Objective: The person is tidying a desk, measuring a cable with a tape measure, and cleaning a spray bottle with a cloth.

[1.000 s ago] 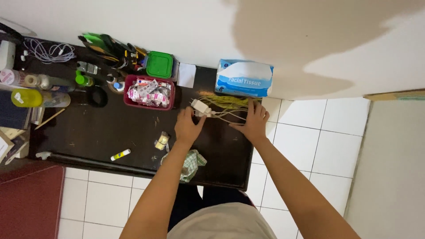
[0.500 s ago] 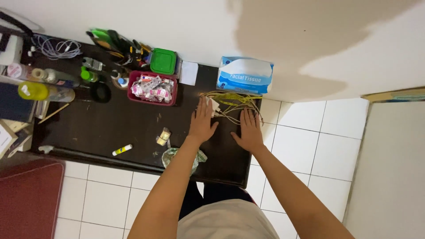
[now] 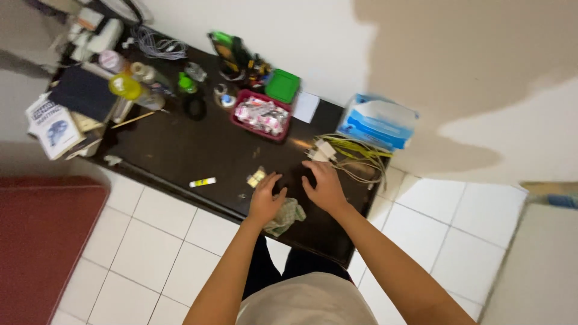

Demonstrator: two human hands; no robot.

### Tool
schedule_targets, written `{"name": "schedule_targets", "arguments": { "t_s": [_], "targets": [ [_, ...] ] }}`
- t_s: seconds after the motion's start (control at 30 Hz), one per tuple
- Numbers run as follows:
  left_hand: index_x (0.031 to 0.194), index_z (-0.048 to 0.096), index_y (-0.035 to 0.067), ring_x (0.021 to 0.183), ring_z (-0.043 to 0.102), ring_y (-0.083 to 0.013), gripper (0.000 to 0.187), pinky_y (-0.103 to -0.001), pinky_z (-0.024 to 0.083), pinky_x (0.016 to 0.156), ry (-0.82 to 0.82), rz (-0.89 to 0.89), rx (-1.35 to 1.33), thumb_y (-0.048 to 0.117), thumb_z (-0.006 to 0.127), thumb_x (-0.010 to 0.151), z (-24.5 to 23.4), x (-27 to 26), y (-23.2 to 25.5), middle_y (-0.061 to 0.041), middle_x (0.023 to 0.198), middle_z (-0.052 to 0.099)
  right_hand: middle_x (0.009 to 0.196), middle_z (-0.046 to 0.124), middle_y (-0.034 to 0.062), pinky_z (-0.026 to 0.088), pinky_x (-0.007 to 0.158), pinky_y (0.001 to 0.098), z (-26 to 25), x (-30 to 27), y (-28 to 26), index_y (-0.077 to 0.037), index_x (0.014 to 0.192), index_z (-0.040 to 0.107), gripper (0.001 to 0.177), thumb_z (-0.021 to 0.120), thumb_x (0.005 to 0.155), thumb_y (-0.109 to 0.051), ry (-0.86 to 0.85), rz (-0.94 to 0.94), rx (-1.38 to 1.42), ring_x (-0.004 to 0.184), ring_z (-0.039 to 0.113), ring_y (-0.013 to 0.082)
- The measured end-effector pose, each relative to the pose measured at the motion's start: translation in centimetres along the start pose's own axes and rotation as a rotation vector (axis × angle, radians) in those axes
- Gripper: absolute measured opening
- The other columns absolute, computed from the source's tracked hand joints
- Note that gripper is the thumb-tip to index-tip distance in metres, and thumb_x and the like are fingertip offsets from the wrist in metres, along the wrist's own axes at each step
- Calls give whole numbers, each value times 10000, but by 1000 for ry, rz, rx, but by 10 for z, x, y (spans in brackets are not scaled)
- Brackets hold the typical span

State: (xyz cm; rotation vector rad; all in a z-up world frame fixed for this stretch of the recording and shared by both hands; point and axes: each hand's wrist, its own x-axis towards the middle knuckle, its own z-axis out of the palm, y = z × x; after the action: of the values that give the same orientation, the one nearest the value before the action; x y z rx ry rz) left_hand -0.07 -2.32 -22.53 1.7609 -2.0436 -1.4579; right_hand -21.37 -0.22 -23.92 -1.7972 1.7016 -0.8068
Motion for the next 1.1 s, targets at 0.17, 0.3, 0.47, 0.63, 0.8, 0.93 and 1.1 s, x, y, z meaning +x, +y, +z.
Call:
{"name": "schedule_targets", "arguments": {
  "t_s": [0.17, 0.3, 0.47, 0.63, 0.8, 0.93, 1.1],
  "targets": [
    [1448, 528, 118, 1464, 362, -389, 467, -526, 435, 1138, 82, -45, 32, 250, 612, 1008, -42, -24, -23, -183, 1500, 469, 1095, 703, 61, 541, 954, 446, 31, 59, -26, -205, 1468, 544, 524, 646, 955, -179, -101, -48, 8, 1083, 672, 293],
    [1481, 486, 172, 1441, 383, -384, 587, -520, 439, 1138, 35, -160, 137, 312, 682, 946, -41, -30, -79, -184, 1493, 451, 1076, 697, 157, 581, 868, 490, 53, 97, -28, -195, 1486, 544, 614, 698, 894, -242, -86, -103, -237, 1000, 704, 369],
    [1476, 489, 157, 1407, 435, -382, 666, -504, 454, 1114, -53, -158, 120, 432, 706, 910, -33, -40, -110, -203, 1448, 497, 877, 707, 94, 577, 754, 363, 82, 121, -2, -125, 1105, 764, 239, 752, 883, -213, 89, -102, -309, 861, 719, 294],
    [1087, 682, 134, 1007, 698, -307, 193, -415, 588, 849, 64, -32, 23, 258, 695, 940, -22, -37, -142, -103, 997, 697, 759, 683, 72, 564, 703, 338, 98, 128, 1, -117, 942, 776, 111, 784, 902, -221, 182, -129, -282, 767, 705, 264],
    [1033, 670, 87, 867, 712, -248, 104, -367, 601, 757, 106, -67, -113, 162, 661, 962, -42, -28, -136, -103, 917, 685, 779, 668, 107, 574, 678, 367, 88, 123, -26, -105, 977, 772, 153, 778, 939, -253, 189, 11, -286, 745, 706, 290],
    [1160, 622, 49, 993, 688, -338, 343, -433, 600, 838, 149, -53, -214, 250, 748, 912, -66, -2, -119, -179, 1017, 654, 807, 698, 63, 590, 685, 380, 85, 117, -32, -155, 1030, 759, 273, 720, 984, -421, 145, 248, -237, 756, 730, 261],
    [1402, 492, -44, 1222, 615, -425, 483, -545, 502, 1041, 262, -57, -386, 278, 584, 1053, -102, 42, -72, -320, 1349, 546, 701, 706, 114, 583, 665, 392, 70, 100, -15, -89, 887, 764, 314, 657, 1029, -349, 133, 297, -43, 713, 722, 315]
  ]
}}
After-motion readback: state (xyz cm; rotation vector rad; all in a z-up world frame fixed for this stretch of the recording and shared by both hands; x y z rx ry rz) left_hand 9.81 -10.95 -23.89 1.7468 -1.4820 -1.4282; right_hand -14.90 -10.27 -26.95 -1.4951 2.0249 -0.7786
